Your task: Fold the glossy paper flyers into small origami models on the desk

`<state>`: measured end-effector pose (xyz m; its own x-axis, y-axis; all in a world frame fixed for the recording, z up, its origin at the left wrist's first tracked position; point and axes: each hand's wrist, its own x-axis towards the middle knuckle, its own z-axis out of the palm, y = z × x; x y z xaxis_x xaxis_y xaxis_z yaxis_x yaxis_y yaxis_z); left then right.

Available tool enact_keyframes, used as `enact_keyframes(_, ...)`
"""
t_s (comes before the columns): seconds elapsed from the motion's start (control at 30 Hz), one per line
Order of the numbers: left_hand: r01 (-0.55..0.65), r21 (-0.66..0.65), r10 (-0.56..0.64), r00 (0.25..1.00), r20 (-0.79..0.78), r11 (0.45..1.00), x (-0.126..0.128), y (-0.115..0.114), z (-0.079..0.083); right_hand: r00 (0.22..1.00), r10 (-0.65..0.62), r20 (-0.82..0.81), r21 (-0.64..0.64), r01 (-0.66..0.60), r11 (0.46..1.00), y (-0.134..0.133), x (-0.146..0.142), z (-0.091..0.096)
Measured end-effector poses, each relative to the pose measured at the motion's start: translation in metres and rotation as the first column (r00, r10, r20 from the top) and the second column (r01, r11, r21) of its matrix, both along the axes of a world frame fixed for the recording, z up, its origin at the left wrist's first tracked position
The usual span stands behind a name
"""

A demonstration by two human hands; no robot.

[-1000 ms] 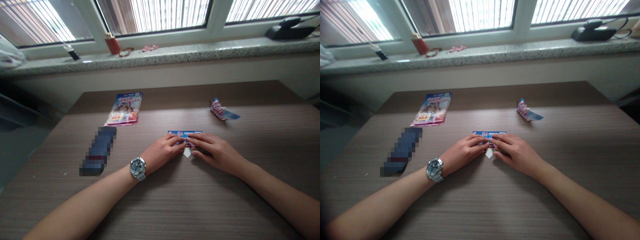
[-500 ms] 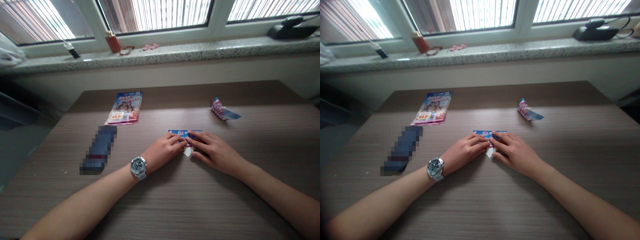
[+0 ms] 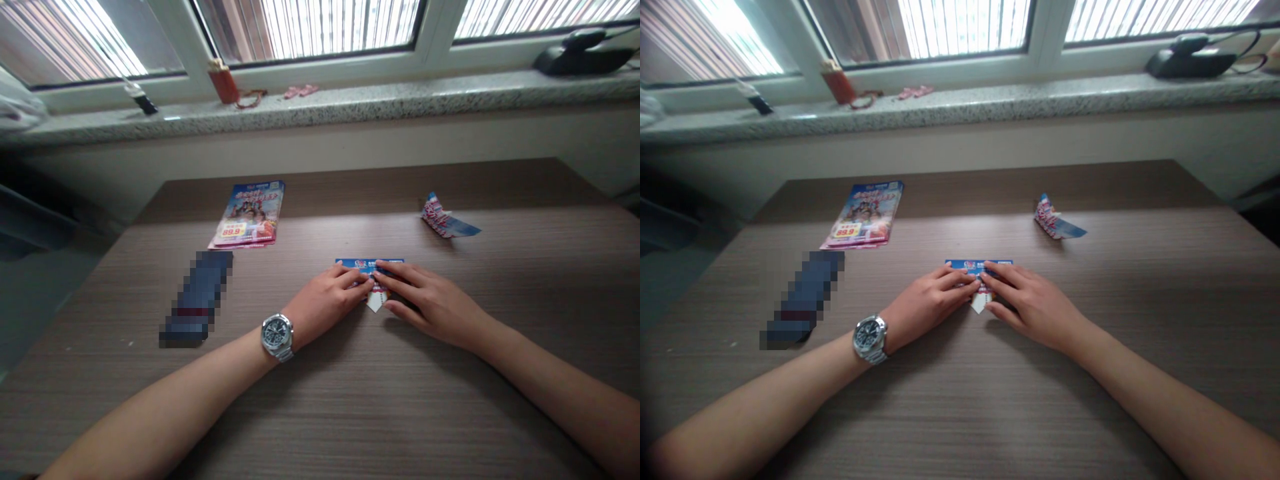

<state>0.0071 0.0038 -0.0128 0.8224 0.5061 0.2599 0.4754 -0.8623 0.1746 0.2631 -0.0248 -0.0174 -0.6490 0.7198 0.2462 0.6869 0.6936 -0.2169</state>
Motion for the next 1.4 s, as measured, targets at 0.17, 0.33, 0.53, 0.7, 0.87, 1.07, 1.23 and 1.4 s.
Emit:
enact_keyframes(0.17, 0.007, 0.001, -0.007, 1.0, -0.022, 1.0, 0.001, -0.001, 0.002, 1.0, 0.001, -0.024, -0.016, -0.001, 1.0, -0.001, 0.001, -0.001)
enact_keyframes(0.33, 0.001, 0.009, -0.001, 0.999, -0.047, 1.0, 0.0, -0.001, 0.005, 0.998, -0.022, -0.063, -0.048, 0.019, 0.999, -0.001, 0.005, 0.001)
enact_keyframes(0.53, -0.03, 0.083, 0.036, 0.996, -0.076, 0.996, -0.005, 0.002, 0.007, 0.998, -0.003, -0.057, -0.036, 0.001, 0.999, 0.0, 0.003, 0.006)
enact_keyframes(0.7, -0.097, 0.136, 0.109, 0.991, -0.081, 0.986, -0.009, 0.006, 0.009, 0.998, 0.016, -0.061, -0.007, -0.016, 1.0, 0.0, 0.001, 0.01)
enact_keyframes(0.87, -0.124, 0.069, 0.127, 0.991, -0.035, 0.99, -0.01, 0.005, 0.008, 0.992, 0.062, -0.112, -0.046, -0.068, 0.997, 0.001, 0.003, 0.005)
enact_keyframes(1.07, -0.148, -0.018, 0.148, 0.988, 0.038, 0.989, -0.008, 0.002, 0.008, 0.985, 0.107, -0.139, -0.103, -0.121, 0.987, 0.001, 0.002, 0.003)
enact_keyframes(1.23, -0.206, -0.008, 0.207, 0.978, 0.025, 0.978, -0.009, 0.004, 0.008, 0.98, 0.085, -0.178, -0.091, -0.102, 0.991, 0.0, 0.0, 0.006)
enact_keyframes(1.4, -0.103, -0.007, 0.103, 0.995, 0.005, 0.995, -0.01, 0.009, 0.007, 0.959, 0.029, -0.283, -0.087, -0.056, 0.995, 0.002, -0.003, 0.006)
